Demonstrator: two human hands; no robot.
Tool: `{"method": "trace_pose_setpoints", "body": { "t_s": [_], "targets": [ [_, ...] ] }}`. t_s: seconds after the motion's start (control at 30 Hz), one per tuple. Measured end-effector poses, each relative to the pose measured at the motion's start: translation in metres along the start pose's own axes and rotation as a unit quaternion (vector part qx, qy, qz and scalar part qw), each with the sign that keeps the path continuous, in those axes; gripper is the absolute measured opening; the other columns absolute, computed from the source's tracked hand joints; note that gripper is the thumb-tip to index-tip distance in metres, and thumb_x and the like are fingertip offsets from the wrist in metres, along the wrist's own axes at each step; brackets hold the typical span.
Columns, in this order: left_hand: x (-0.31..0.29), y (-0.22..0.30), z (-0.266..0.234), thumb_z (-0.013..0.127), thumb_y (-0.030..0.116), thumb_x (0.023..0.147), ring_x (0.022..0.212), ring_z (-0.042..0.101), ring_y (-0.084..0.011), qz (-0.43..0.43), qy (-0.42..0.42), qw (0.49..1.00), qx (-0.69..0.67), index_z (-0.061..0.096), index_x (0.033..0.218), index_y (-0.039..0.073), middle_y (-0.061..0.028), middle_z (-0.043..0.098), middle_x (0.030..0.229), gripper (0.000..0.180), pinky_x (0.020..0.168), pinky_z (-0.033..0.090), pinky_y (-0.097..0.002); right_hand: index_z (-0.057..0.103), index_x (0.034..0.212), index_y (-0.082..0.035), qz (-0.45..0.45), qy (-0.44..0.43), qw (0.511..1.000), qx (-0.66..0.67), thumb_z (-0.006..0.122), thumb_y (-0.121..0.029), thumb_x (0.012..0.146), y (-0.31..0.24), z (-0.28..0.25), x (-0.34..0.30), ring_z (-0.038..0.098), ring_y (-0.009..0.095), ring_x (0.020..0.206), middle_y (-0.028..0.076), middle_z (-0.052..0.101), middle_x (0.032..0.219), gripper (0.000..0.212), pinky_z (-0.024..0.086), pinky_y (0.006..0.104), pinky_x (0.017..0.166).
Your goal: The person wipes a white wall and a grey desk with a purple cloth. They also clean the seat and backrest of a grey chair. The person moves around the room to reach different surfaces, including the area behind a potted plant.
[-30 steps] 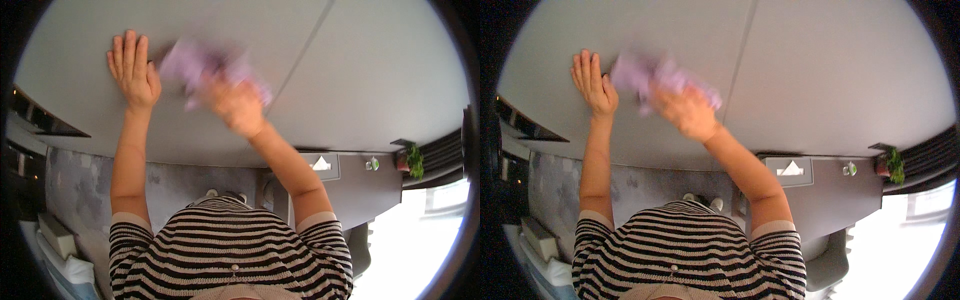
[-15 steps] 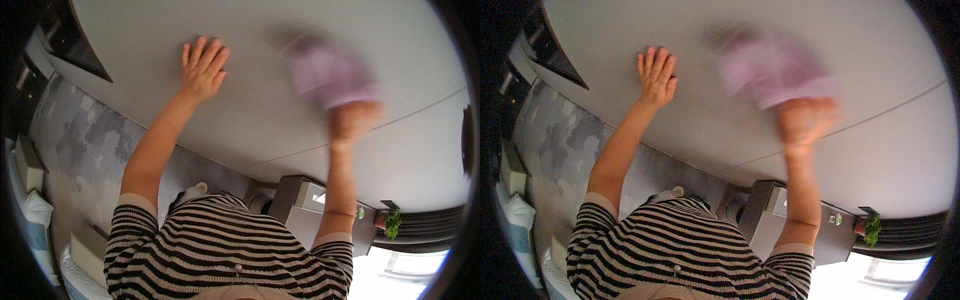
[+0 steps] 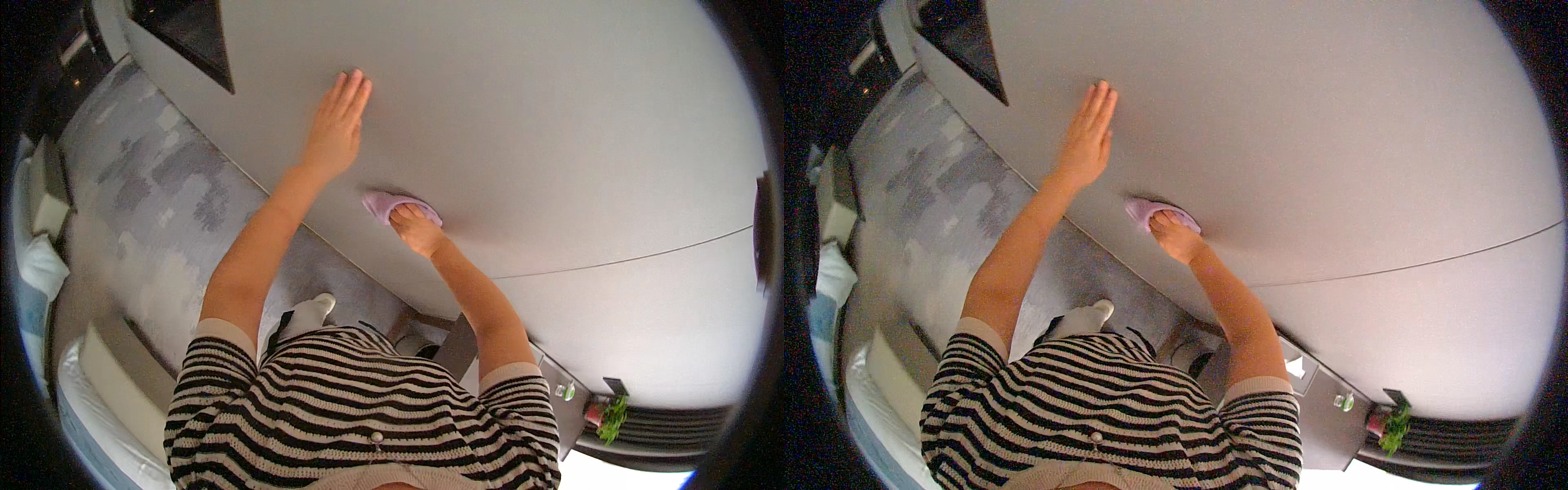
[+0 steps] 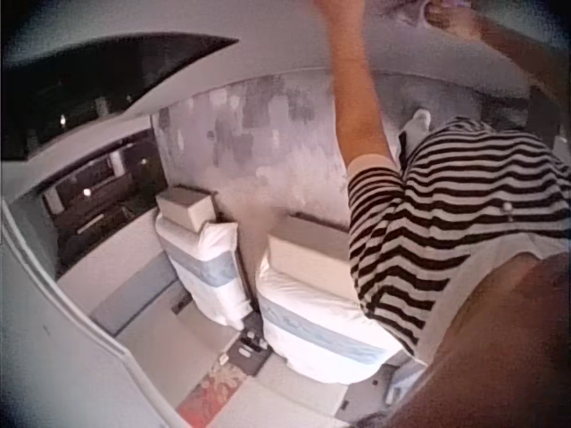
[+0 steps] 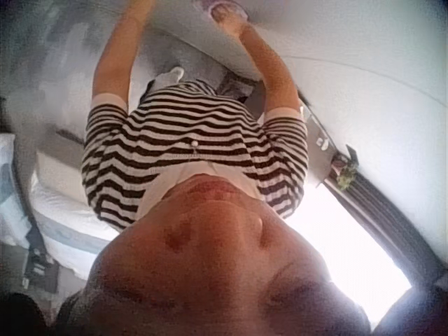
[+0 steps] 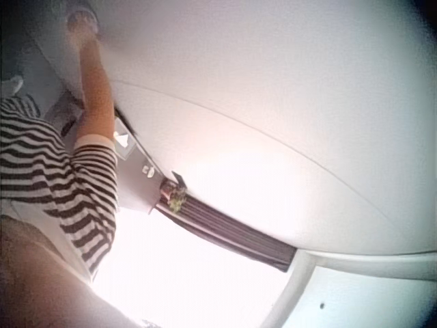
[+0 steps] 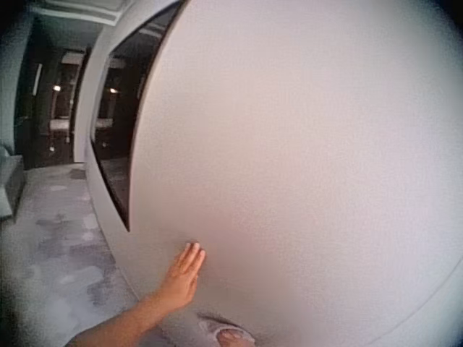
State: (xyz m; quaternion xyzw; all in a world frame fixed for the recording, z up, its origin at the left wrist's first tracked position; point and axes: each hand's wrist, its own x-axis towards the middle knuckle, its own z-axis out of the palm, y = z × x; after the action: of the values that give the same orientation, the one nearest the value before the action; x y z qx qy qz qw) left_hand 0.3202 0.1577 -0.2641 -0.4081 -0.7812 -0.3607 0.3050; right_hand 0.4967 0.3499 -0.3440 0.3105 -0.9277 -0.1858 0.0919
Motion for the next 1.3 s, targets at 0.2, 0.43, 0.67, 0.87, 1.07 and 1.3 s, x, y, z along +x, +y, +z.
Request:
{"method": "trace_pose_setpoints", "body": {
  "t_s": [0.2, 0.43, 0.67, 0.87, 1.07, 1.3],
  "targets": [
    [-0.004, 0.009, -0.024, 0.052, -0.001, 0.083, 0.14, 0.019, -0.0333, -0.04, -0.139, 0.989, -0.018, 0.019, 0.146, 0.005, -0.0144, 0.01, 0.154, 0.072, 0.113, 0.02, -0.0462, 0.062, 0.111, -0.014, 0.069, 0.113, 0.99, 0.045, 0.054, -0.015, 0.076, 0.015, -0.076, 0.025, 0.052, 0.02, 0.11, 0.001, 0.062, 0.11, 0.036, 0.04, 0.0402, 0.091],
    [-0.008, 0.02, -0.039, 0.054, 0.005, 0.085, 0.142, 0.01, -0.0307, -0.059, -0.17, 0.977, 0.112, 0.015, 0.148, 0.008, -0.0114, 0.005, 0.155, 0.074, 0.113, 0.013, -0.053, 0.059, 0.12, -0.009, 0.258, 0.47, 0.82, -0.199, 0.053, 0.01, 0.073, 0.134, -0.329, -0.018, 0.055, 0.027, 0.114, 0.011, 0.06, 0.12, 0.051, 0.041, 0.0426, 0.097],
    [-0.01, -0.001, -0.044, 0.052, 0.002, 0.084, 0.141, 0.014, -0.0308, 0.005, -0.139, 0.99, 0.026, 0.021, 0.146, 0.008, -0.0096, 0.014, 0.154, 0.069, 0.113, 0.015, -0.0529, 0.063, 0.116, -0.007, 0.271, 0.622, 0.696, -0.237, 0.057, 0.008, 0.072, 0.178, -0.396, 0.041, 0.057, 0.028, 0.111, 0.013, 0.063, 0.115, 0.047, 0.043, 0.0379, 0.097],
    [-0.006, -0.107, -0.083, 0.048, -0.003, 0.079, 0.135, 0.03, -0.0328, 0.016, 0.014, 0.997, -0.068, 0.041, 0.135, 0.004, -0.0118, 0.033, 0.146, 0.057, 0.112, 0.022, -0.0481, 0.039, 0.139, -0.013, 0.141, 0.278, 0.936, -0.167, 0.046, -0.019, 0.09, 0.081, -0.121, 0.227, 0.041, 0.027, 0.128, 0.012, 0.049, 0.134, 0.05, 0.028, 0.0444, 0.109],
    [-0.015, -0.221, -0.163, 0.047, -0.004, 0.08, 0.133, 0.034, -0.0328, -0.061, 0.042, 0.996, -0.049, 0.045, 0.131, 0.003, -0.0144, 0.038, 0.142, 0.051, 0.11, 0.026, -0.046, 0.063, 0.1, -0.007, -0.013, -0.105, 0.991, 0.085, 0.052, -0.017, 0.083, -0.001, 0.006, 0.247, 0.054, 0.03, 0.107, 0.015, 0.059, 0.11, 0.023, 0.043, 0.0463, 0.089],
    [0.01, -0.208, -0.144, 0.052, 0.004, 0.087, 0.14, 0.021, -0.03, -0.073, -0.167, 0.982, -0.046, 0.028, 0.143, 0.006, -0.0141, 0.023, 0.15, 0.061, 0.113, 0.022, -0.0435, 0.058, 0.122, -0.013, 0.136, 0.399, 0.881, -0.216, 0.052, -0.004, 0.082, 0.136, -0.32, 0.294, 0.051, 0.028, 0.12, 0.007, 0.06, 0.122, 0.041, 0.037, 0.0447, 0.101]
  ]
}}
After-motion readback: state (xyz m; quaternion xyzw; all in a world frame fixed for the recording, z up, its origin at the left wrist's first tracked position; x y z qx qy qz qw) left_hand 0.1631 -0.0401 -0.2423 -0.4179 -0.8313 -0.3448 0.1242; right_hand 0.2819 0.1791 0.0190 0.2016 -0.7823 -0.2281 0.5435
